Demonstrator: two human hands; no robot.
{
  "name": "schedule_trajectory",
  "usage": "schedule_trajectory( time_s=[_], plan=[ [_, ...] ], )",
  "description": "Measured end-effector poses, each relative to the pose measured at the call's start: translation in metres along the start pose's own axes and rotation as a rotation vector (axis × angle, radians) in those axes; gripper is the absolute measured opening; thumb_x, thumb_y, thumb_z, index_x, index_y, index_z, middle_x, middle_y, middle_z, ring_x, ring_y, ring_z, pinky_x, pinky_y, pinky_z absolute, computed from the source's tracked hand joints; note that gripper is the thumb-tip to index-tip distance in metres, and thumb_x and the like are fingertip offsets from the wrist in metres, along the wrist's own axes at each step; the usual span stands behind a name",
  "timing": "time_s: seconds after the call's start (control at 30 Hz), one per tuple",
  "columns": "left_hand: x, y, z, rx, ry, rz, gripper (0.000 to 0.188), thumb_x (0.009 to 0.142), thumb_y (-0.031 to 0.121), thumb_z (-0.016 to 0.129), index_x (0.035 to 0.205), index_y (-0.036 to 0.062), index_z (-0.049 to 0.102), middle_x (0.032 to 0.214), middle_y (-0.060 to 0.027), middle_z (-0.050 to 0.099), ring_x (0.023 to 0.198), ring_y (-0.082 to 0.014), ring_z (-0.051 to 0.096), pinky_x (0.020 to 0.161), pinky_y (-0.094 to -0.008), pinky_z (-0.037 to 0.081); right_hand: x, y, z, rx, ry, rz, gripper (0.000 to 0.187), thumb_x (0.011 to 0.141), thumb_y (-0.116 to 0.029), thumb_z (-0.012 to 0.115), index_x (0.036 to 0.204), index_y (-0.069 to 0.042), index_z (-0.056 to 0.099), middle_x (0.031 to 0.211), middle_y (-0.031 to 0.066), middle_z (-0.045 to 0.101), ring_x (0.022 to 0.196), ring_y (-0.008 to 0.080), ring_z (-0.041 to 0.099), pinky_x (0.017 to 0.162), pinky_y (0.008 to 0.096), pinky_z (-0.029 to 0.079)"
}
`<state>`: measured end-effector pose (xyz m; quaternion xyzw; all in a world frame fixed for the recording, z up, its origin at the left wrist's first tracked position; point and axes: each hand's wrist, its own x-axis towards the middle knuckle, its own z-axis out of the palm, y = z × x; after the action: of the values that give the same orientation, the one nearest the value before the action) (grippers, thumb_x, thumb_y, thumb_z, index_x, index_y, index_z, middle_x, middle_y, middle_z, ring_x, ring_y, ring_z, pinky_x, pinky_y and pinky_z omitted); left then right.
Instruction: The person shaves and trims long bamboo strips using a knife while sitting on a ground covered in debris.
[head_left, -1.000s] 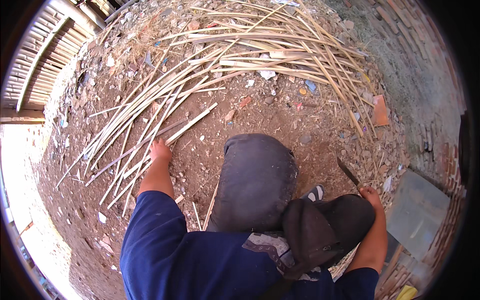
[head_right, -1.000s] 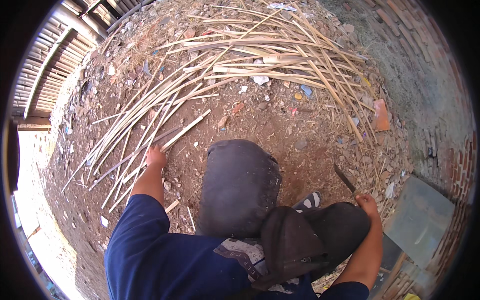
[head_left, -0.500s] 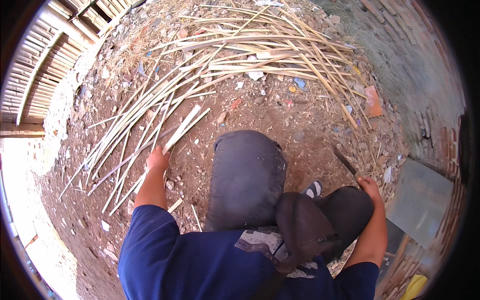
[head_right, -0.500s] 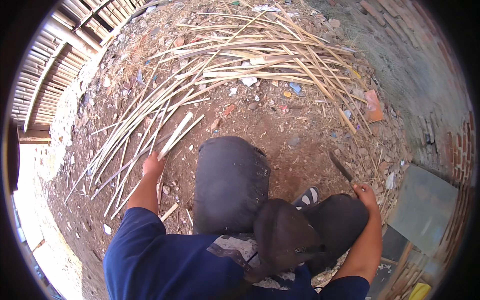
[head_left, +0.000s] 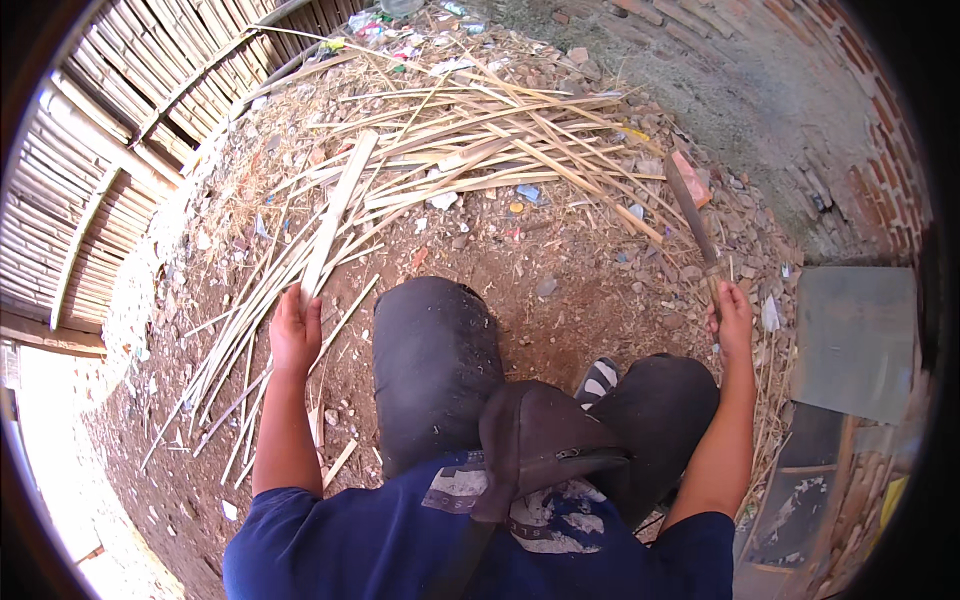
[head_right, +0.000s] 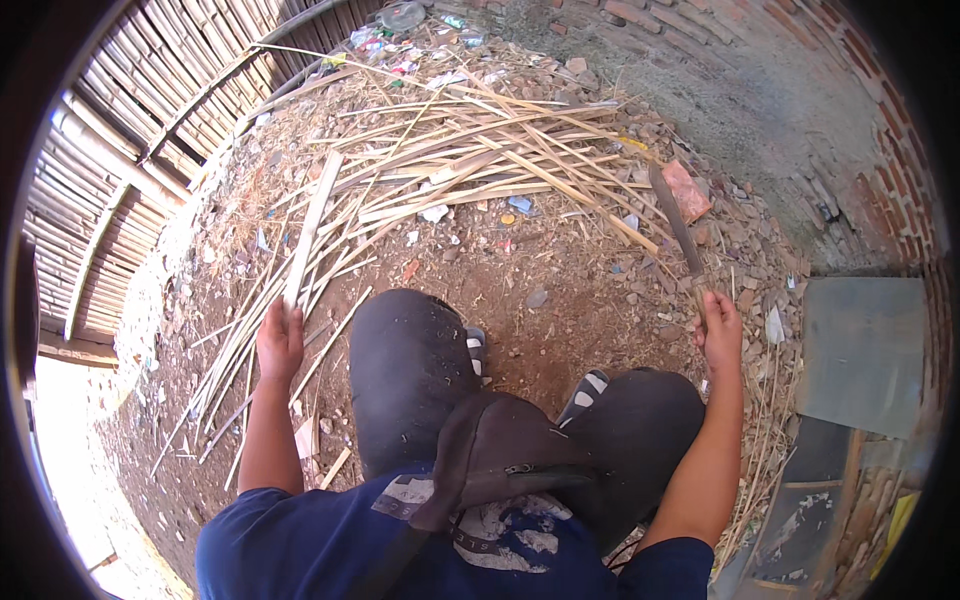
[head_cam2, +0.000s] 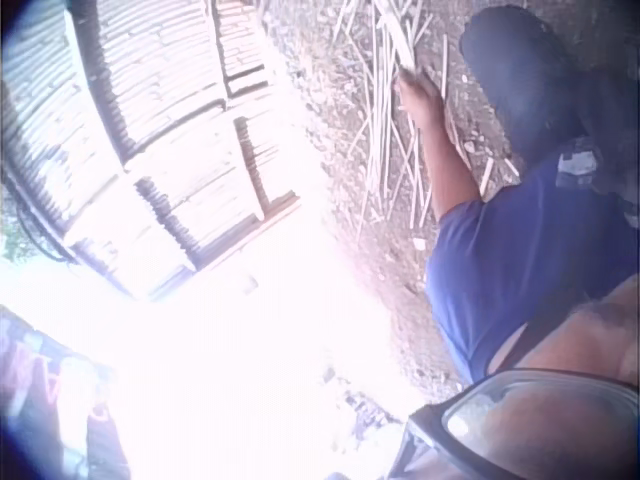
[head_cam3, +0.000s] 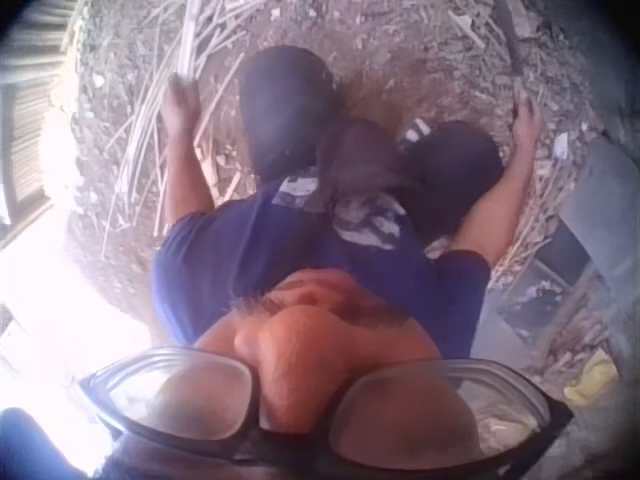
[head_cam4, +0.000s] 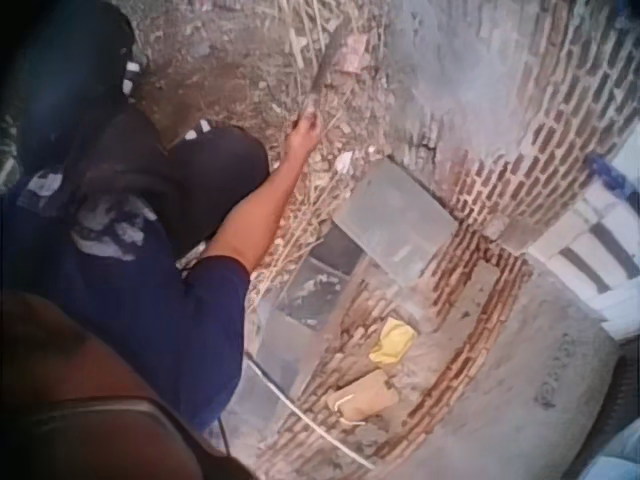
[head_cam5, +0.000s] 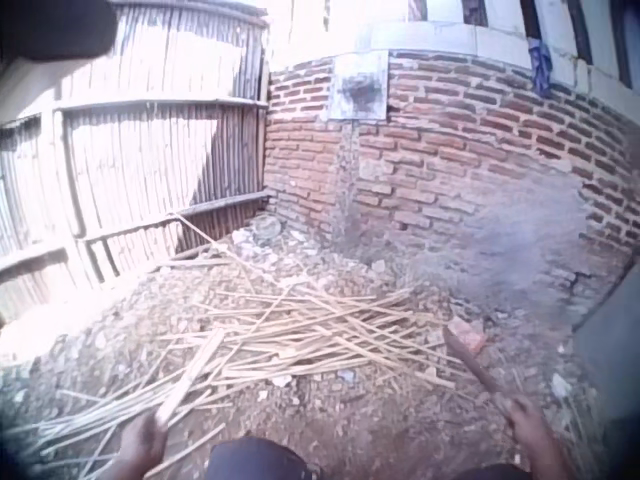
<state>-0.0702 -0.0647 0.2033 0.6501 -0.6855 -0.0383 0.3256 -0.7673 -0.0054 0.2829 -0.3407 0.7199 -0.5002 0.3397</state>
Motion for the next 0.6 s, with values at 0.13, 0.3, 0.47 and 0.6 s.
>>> schedule_trajectory(
  time_s=[0.13,0.3,0.47,0.6],
  plan=[
    [0.056,0.112,-0.036,-0.054,-0.093,0.138,0.038,0.098,0.024,0.065,0.124,-0.0044,0.06,0.095,-0.0273,0.069,0.083,-0.0437,0.068,0.072,-0.0474,0.053,-0.019,-0.051,0.003,0.265,-0.082,-0.234,0.033,0.1,-0.029,0.066,0.121,-0.005,0.058,0.078,0.0013,0.059,0.06,0.0088,0.055,0.055,0.0252,0.046],
    [0.074,0.237,-0.041,-0.123,-0.147,0.216,0.037,0.099,0.026,0.063,0.122,-0.0031,0.062,0.082,-0.0221,0.069,0.074,-0.0372,0.069,0.069,-0.0438,0.052,-0.027,-0.114,0.031,0.43,-0.313,-0.186,0.029,0.089,-0.006,0.064,0.115,-0.006,0.052,0.084,0.0022,0.055,0.062,0.0133,0.058,0.061,0.0331,0.051],
    [0.056,0.341,0.004,-0.146,-0.222,0.256,0.04,0.099,0.031,0.062,0.122,-0.0013,0.061,0.085,-0.0242,0.07,0.08,-0.0426,0.069,0.073,-0.0497,0.052,-0.025,-0.108,0.055,0.606,-0.436,-0.209,0.029,0.089,-0.005,0.067,0.113,-0.008,0.052,0.09,0.0021,0.058,0.06,0.0122,0.057,0.059,0.0324,0.05],
    [0.031,0.388,0.022,-0.095,-0.268,0.29,0.043,0.098,0.033,0.063,0.123,-0.0009,0.06,0.09,-0.0259,0.07,0.084,-0.0438,0.07,0.075,-0.0512,0.054,-0.046,-0.087,0.064,0.618,-0.5,-0.239,0.03,0.089,-0.007,0.072,0.114,-0.008,0.056,0.097,0.0014,0.062,0.063,0.0091,0.055,0.059,0.031,0.048]
  ],
)
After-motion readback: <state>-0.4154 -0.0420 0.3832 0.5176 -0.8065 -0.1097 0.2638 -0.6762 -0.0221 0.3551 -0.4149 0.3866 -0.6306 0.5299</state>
